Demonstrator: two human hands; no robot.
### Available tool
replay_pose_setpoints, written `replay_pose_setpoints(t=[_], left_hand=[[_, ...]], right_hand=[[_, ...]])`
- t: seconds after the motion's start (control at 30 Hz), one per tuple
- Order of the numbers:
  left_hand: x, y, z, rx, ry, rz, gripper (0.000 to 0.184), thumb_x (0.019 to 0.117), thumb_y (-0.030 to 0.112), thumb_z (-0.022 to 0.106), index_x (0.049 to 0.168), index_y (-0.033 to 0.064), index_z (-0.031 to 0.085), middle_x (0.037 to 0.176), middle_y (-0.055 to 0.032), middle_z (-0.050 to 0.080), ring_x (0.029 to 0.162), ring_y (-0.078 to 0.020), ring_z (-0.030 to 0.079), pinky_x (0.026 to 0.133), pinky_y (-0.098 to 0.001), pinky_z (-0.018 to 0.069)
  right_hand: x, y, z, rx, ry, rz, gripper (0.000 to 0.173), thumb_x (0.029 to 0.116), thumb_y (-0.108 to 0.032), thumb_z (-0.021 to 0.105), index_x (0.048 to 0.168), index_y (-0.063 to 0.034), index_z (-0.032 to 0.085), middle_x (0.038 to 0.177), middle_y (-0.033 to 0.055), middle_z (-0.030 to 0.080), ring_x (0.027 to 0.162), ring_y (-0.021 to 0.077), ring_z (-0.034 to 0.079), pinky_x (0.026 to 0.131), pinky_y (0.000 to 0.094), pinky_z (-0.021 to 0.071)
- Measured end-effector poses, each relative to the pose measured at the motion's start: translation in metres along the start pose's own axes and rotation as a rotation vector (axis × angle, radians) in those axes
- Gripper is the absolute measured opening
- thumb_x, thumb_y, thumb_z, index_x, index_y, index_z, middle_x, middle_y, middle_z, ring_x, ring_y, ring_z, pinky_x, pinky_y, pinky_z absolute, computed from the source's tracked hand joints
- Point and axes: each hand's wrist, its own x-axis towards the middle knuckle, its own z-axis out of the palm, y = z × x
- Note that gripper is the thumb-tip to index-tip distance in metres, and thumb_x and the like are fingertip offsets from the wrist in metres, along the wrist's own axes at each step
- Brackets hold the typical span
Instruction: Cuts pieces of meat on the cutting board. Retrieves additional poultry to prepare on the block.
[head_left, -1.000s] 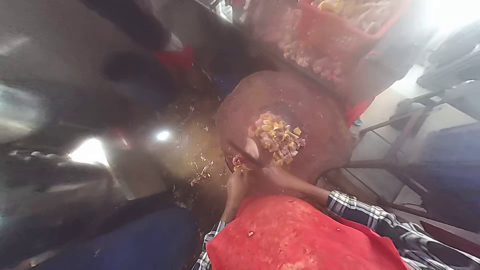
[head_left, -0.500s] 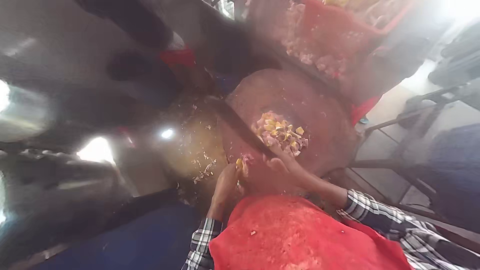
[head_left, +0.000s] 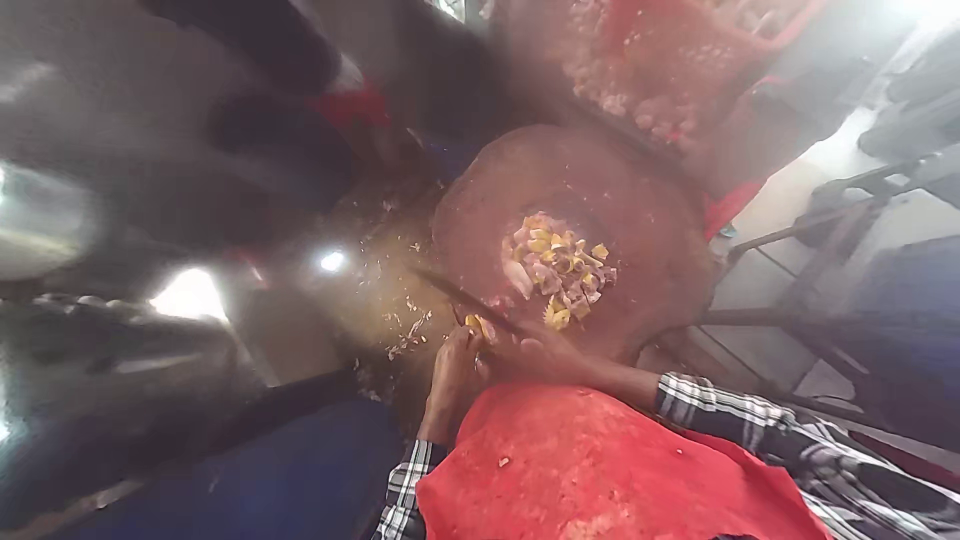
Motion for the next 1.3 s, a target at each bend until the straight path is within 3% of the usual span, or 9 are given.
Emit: replay_pose_setpoints(t=[0.1,0.23,0.47,0.57,0.67,0.93,1.0,1.1,1.3], left_hand=[[-0.001,0.011,-0.005,0.018,-0.042,-0.068,0.040,0.1060,0.040,0.050,0.119,0.0074,0.069,0.115,-0.0123,0.071,0.108,-0.0262,0.069,0.098,-0.0501,0.0543],[-0.004,0.017,0.006,-0.116,0.057,-0.059,0.035,0.1032,0.042,0.057,0.120,0.0158,0.072,0.116,-0.0033,0.073,0.110,-0.0157,0.069,0.101,-0.0428,0.0545],[0.024,0.028,0.049,-0.146,0.169,-0.063,0.032,0.0992,0.044,0.063,0.113,0.0182,0.076,0.102,-0.0035,0.076,0.096,-0.0192,0.073,0.090,-0.0493,0.0584],[0.023,0.032,0.049,-0.131,0.153,-0.062,0.029,0.0996,0.039,0.064,0.112,0.0152,0.076,0.102,-0.0042,0.076,0.096,-0.0195,0.072,0.090,-0.0475,0.0578],[0.021,0.025,0.050,-0.098,0.113,-0.017,0.027,0.1002,0.034,0.063,0.115,0.0152,0.075,0.116,-0.0040,0.074,0.110,-0.0171,0.070,0.100,-0.0431,0.0554],[0.006,0.017,0.059,-0.259,0.183,-0.148,0.032,0.0966,0.032,0.067,0.120,0.0104,0.064,0.095,-0.0068,0.073,0.082,-0.0189,0.071,0.077,-0.0446,0.0610],[0.007,0.016,0.056,-0.257,0.193,-0.165,0.028,0.0953,0.028,0.068,0.117,0.0110,0.065,0.094,-0.0057,0.072,0.080,-0.0172,0.070,0.075,-0.0430,0.0607],[0.004,0.009,0.043,-0.271,0.148,-0.267,0.030,0.0991,0.028,0.061,0.122,0.0105,0.066,0.107,-0.0086,0.072,0.095,-0.0211,0.071,0.087,-0.0487,0.0587],[-0.016,-0.020,0.047,-0.876,0.149,-0.435,0.031,0.1085,0.021,0.050,0.131,-0.0007,0.052,0.100,-0.0147,0.073,0.081,-0.0232,0.074,0.074,-0.0407,0.0643]], right_hand=[[0.000,0.063,0.010,-0.066,-0.164,0.343,0.063,0.1071,-0.060,0.028,0.122,-0.0099,0.063,0.100,0.0152,0.068,0.093,0.0287,0.067,0.084,0.0568,0.0544],[-0.001,0.060,-0.012,-0.130,-0.107,0.509,0.070,0.1064,-0.064,0.021,0.118,-0.0076,0.062,0.092,0.0157,0.065,0.086,0.0315,0.066,0.079,0.0573,0.0542],[0.005,-0.036,-0.029,0.057,0.203,-0.021,0.078,0.1007,-0.074,0.025,0.123,-0.0081,0.060,0.088,0.0031,0.060,0.076,0.0112,0.060,0.070,0.0339,0.0553],[-0.006,0.018,-0.002,-0.101,0.041,0.227,0.064,0.1057,-0.062,0.029,0.137,-0.0148,0.058,0.107,0.0093,0.070,0.097,0.0207,0.070,0.088,0.0484,0.0580],[0.000,0.058,0.007,-0.175,-0.083,0.536,0.068,0.1053,-0.065,0.028,0.121,-0.0078,0.061,0.097,0.0174,0.066,0.091,0.0338,0.068,0.082,0.0601,0.0544],[0.006,-0.019,-0.013,0.035,0.052,0.014,0.074,0.1035,-0.069,0.023,0.129,-0.0088,0.058,0.096,0.0065,0.065,0.085,0.0143,0.065,0.078,0.0378,0.0576],[0.004,0.012,-0.005,-0.058,-0.040,0.069,0.068,0.1057,-0.063,0.027,0.134,-0.0097,0.059,0.107,0.0109,0.069,0.098,0.0200,0.069,0.088,0.0452,0.0579],[0.009,0.063,-0.001,-0.180,-0.252,0.384,0.065,0.1068,-0.062,0.026,0.119,-0.0091,0.062,0.097,0.0164,0.066,0.091,0.0324,0.067,0.082,0.0596,0.0536],[0.005,0.011,-0.011,-0.116,-0.144,0.309,0.064,0.1055,-0.064,0.025,0.126,-0.0131,0.059,0.093,0.0094,0.066,0.086,0.0245,0.067,0.079,0.0512,0.0561]])
